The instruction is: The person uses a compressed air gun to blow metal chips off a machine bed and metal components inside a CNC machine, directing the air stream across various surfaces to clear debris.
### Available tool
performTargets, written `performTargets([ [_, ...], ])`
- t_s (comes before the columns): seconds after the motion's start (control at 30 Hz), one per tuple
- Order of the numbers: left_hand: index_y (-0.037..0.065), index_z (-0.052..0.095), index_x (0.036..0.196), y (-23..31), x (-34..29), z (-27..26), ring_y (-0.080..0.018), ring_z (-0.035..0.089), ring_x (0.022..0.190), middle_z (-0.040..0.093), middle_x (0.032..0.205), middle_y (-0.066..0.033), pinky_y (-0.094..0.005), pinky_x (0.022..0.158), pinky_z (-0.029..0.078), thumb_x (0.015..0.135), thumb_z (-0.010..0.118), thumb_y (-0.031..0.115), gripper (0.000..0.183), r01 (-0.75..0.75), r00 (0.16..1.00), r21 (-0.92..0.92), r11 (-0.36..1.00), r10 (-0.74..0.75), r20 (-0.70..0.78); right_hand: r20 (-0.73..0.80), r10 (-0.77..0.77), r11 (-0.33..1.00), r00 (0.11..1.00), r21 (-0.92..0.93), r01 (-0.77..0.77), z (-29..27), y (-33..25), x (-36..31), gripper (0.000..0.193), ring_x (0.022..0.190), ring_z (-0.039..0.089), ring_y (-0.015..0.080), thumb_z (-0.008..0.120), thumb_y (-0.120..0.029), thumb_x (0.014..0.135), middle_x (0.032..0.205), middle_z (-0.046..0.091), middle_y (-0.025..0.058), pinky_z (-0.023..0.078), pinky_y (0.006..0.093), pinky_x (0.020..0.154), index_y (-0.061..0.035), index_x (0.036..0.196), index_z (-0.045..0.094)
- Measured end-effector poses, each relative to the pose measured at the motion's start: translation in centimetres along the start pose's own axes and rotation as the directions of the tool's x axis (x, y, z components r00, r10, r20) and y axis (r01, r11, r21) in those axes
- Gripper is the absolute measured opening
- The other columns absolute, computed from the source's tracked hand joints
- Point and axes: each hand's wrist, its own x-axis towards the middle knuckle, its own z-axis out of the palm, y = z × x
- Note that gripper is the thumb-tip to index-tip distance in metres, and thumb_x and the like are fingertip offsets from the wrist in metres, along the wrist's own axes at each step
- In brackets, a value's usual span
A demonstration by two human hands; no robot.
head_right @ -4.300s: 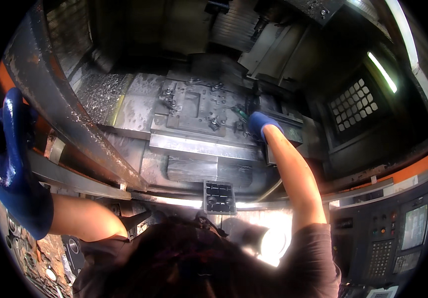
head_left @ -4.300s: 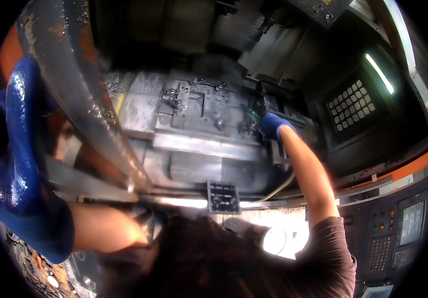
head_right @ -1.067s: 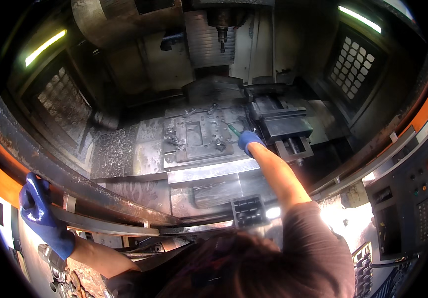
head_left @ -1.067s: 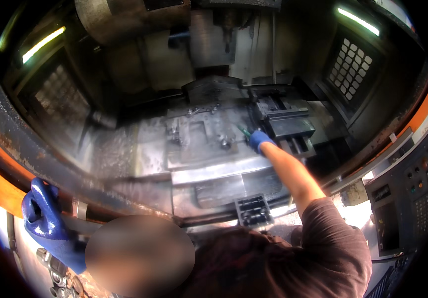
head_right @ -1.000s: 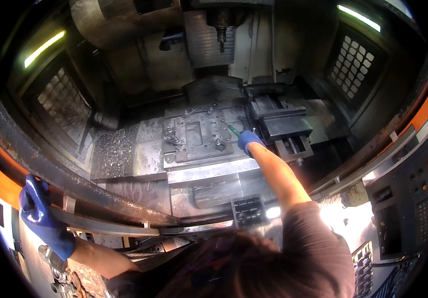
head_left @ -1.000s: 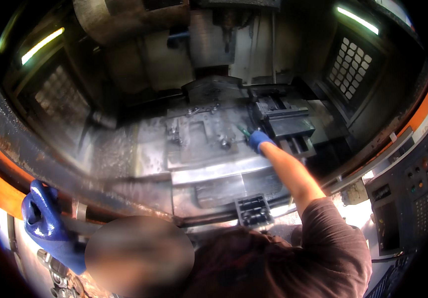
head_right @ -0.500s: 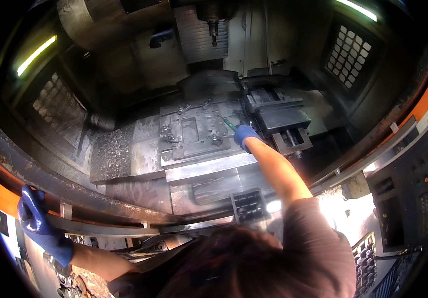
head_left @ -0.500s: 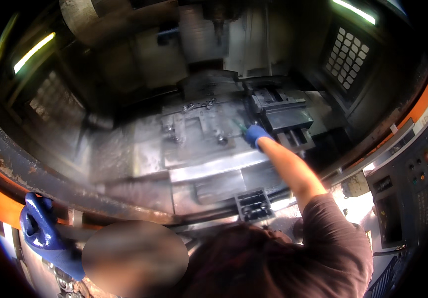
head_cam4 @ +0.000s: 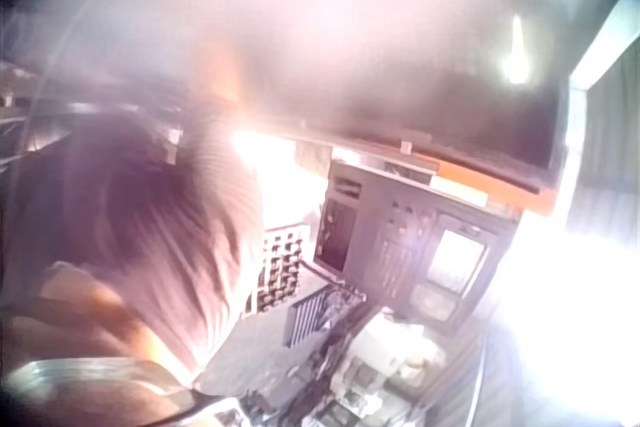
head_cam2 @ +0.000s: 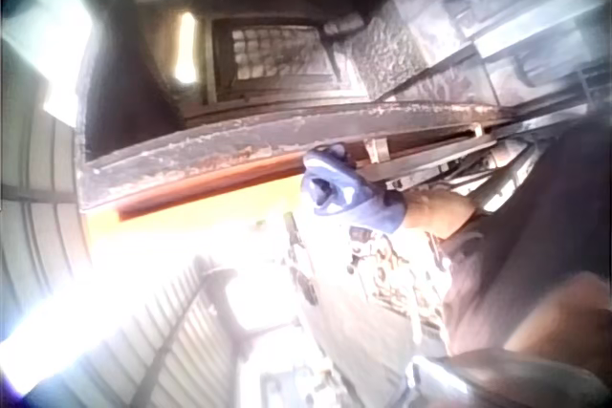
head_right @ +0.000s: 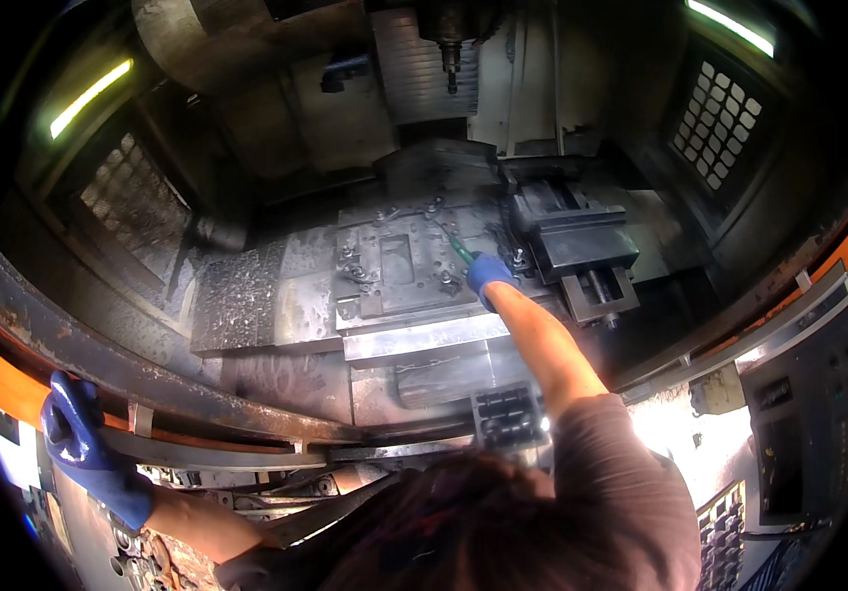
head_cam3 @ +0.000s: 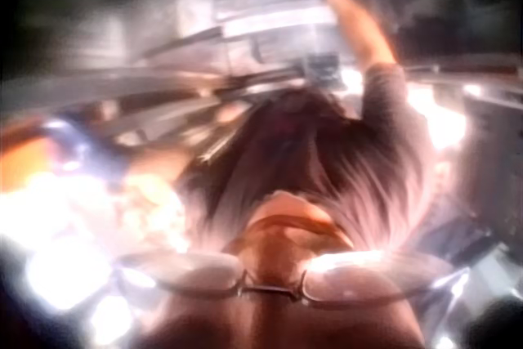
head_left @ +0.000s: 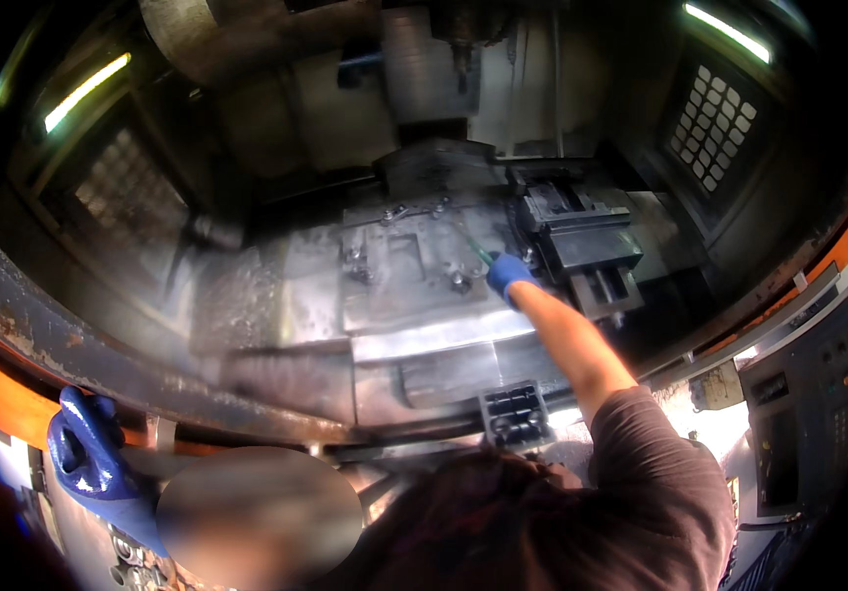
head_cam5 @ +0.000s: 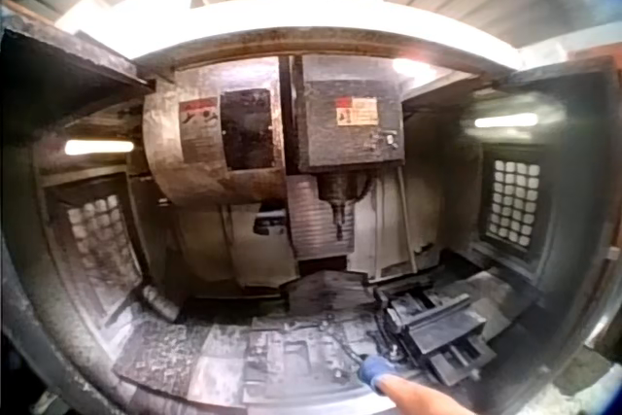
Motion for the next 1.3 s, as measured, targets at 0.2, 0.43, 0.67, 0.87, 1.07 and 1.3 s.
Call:
performTargets([
  [0.2,0.004,0.058,0.072,0.5,-0.1,0.0,-0.0085,0.042,0.058,0.050,0.063,0.0008,-0.0256,0.058,0.031,0.094,0.058,0.032,0.035,-0.045,0.999,0.008,0.999,0.045,0.015,0.012,0.032,0.999,0.999,0.027,-0.032,0.3,-0.1,0.3,0.033,0.105,0.061,0.0341,0.060,-0.027,0.085,0.111,0.064,0.0176,0.049,0.0433,0.089,-0.0139,0.115,0.063],
  [0.43,0.004,0.057,0.071,0.7,-0.2,0.3,-0.0090,0.040,0.058,0.048,0.062,0.0007,-0.0260,0.058,0.031,0.095,0.056,0.031,0.036,-0.072,0.997,0.052,0.996,0.073,-0.024,-0.082,0.010,0.998,0.997,0.068,-0.004,0.8,0.0,0.2,0.034,0.103,0.060,0.0363,0.054,-0.019,0.084,0.109,0.064,0.0187,0.048,0.0438,0.086,-0.0161,0.116,0.062],
  [0.67,0.004,0.056,0.070,0.5,-0.3,0.4,-0.0095,0.040,0.058,0.047,0.061,0.0004,-0.0261,0.058,0.031,0.095,0.055,0.031,0.037,-0.068,0.997,0.059,0.996,0.070,-0.022,-0.004,0.044,0.999,0.999,0.011,-0.044,1.0,0.9,0.2,0.032,0.106,0.060,0.0347,0.057,-0.024,0.086,0.112,0.064,0.0176,0.048,0.0429,0.090,-0.0149,0.116,0.062],
  [0.87,0.004,0.056,0.070,0.2,-0.2,0.2,-0.0094,0.039,0.057,0.046,0.060,0.0002,-0.0265,0.057,0.031,0.095,0.055,0.031,0.037,-0.097,0.995,0.055,0.994,0.098,-0.004,-0.039,0.069,0.996,0.997,0.059,-0.066,0.3,0.4,-1.3,0.034,0.106,0.061,0.0344,0.055,-0.021,0.086,0.113,0.064,0.0179,0.048,0.0433,0.089,-0.0155,0.119,0.062],
  [1.07,0.004,0.056,0.069,0.7,-0.2,0.5,-0.0091,0.039,0.056,0.046,0.060,0.0007,-0.0265,0.057,0.030,0.095,0.057,0.030,0.036,-0.058,0.998,0.038,0.998,0.059,-0.016,0.022,0.047,0.999,0.999,-0.025,-0.047,1.7,0.4,-0.4,0.034,0.106,0.060,0.0358,0.055,-0.020,0.085,0.111,0.064,0.0186,0.048,0.0451,0.088,-0.0160,0.118,0.061],
  [1.3,0.004,0.058,0.070,0.9,-0.2,0.4,-0.0091,0.041,0.056,0.047,0.060,0.0005,-0.0264,0.057,0.031,0.094,0.058,0.029,0.034,-0.085,0.996,0.080,0.993,0.087,-0.019,0.024,-0.109,0.994,0.994,0.012,0.109,4.2,-3.5,-1.2,0.034,0.104,0.061,0.0370,0.043,-0.015,0.089,0.108,0.064,0.0192,0.049,0.0464,0.087,-0.0167,0.121,0.057],
])
